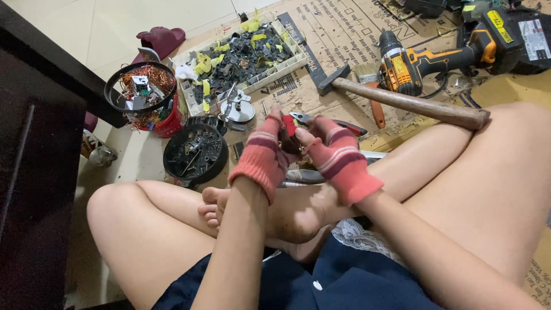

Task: A person sitting on the floor uses pliers and a hammer to disassemble a small electronic transformer on a cardboard workspace.

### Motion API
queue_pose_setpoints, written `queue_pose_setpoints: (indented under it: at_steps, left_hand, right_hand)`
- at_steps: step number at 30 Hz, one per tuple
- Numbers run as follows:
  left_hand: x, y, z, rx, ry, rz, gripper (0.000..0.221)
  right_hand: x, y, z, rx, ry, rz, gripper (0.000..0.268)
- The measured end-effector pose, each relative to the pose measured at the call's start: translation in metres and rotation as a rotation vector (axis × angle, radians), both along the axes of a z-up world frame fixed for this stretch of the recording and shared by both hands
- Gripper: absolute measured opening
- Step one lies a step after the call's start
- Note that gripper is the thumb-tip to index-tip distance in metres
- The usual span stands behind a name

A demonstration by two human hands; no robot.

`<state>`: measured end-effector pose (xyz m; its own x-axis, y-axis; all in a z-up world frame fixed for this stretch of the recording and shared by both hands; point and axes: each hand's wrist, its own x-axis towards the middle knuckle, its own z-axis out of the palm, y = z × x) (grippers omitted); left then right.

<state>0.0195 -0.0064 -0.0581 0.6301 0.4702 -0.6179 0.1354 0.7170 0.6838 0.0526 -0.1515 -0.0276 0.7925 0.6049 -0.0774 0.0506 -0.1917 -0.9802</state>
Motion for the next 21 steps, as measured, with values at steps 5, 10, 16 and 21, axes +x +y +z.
queue_pose_setpoints:
  at_steps: [5,10,16,21]
  left_hand:
    - [0.01,-0.009,0.004,-0.07,0.012,0.058,0.046]
    - [0.003,-0.022,0.021,-0.168,-0.016,0.101,0.047]
    - [0.004,-0.024,0.019,-0.146,-0.01,0.097,0.052]
    - [0.007,-0.019,0.004,-0.119,-0.012,0.076,0.057]
  right_hand:
    - [0.003,-0.013,-0.001,0.077,-0.308,-0.114,0.013]
    - [0.009,-0.011,-0.019,0.132,-0.414,-0.069,0.01]
    - [0.01,-0.012,-0.021,0.181,-0.446,-0.073,0.011]
    - [0.008,-0.012,-0.016,0.213,-0.438,-0.063,0.014]
